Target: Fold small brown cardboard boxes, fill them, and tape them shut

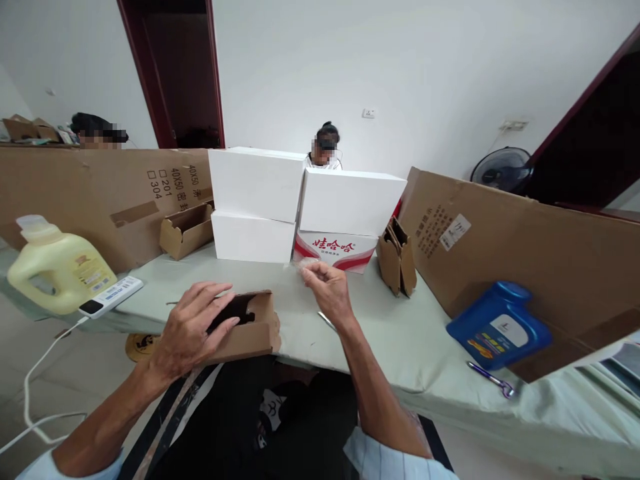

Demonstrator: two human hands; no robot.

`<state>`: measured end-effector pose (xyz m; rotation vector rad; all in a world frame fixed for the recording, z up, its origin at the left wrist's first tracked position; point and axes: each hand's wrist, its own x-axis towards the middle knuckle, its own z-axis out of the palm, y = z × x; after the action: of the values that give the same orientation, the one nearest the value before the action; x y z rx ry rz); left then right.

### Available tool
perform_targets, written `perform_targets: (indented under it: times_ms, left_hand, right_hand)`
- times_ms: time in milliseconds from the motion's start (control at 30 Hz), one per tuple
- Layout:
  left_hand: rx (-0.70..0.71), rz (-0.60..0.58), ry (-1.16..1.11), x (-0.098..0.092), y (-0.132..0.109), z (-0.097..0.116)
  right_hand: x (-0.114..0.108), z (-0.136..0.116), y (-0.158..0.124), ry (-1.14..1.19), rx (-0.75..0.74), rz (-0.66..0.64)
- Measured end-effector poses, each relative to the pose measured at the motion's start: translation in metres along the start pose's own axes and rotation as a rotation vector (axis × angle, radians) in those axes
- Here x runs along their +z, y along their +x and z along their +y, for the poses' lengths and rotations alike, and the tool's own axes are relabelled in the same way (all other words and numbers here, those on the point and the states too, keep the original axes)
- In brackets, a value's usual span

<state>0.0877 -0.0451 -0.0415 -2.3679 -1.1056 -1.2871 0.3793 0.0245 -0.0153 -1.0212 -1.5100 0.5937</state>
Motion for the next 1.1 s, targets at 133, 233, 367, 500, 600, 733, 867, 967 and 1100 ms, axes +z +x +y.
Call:
perform_targets:
  times_ms: [133,233,367,500,600,733,867,967,1100]
  left_hand:
    - [0.09,-0.076,0.196,-0.008,-0.005,-0.004]
    - [0.143,-0.118,0.167,-0.012,-0.006,-0.007]
    - [0.159,-0.139,0.114,-0.007,-0.007,-0.012]
    - [0.134,-0.169,0.027,0.006,-0.009,-0.017]
    - [0.113,-0.182,-0.045,0.012,-0.008,-0.019]
    - [0.076,-0.199,-0.112,0.014,-0.006,-0.019]
    - [0.046,-0.227,-0.124,0.015,-0.007,-0.019]
    - [0.042,-0.226,-0.127,0.016,-0.007,-0.019]
    - [0.032,-0.22,-0.122,0.017,-0.006,-0.019]
  right_hand:
    - [-0.027,0.047,0.025,-0.098,0.133,0.03]
    - [-0.036,0.083,0.037,-0.14,0.201,0.031]
    - [-0.037,0.124,0.051,-0.176,0.257,0.028]
    - [-0.034,0.157,0.066,-0.216,0.295,0.04]
    - [-0.031,0.175,0.079,-0.262,0.315,0.044]
    - [-0.029,0.194,0.096,-0.367,0.351,0.049]
    - [-0.028,0.206,0.106,-0.519,0.405,0.052]
    - [-0.027,0.212,0.109,-0.634,0.438,0.046]
    - [-0.024,0.216,0.113,-0.757,0.466,0.026]
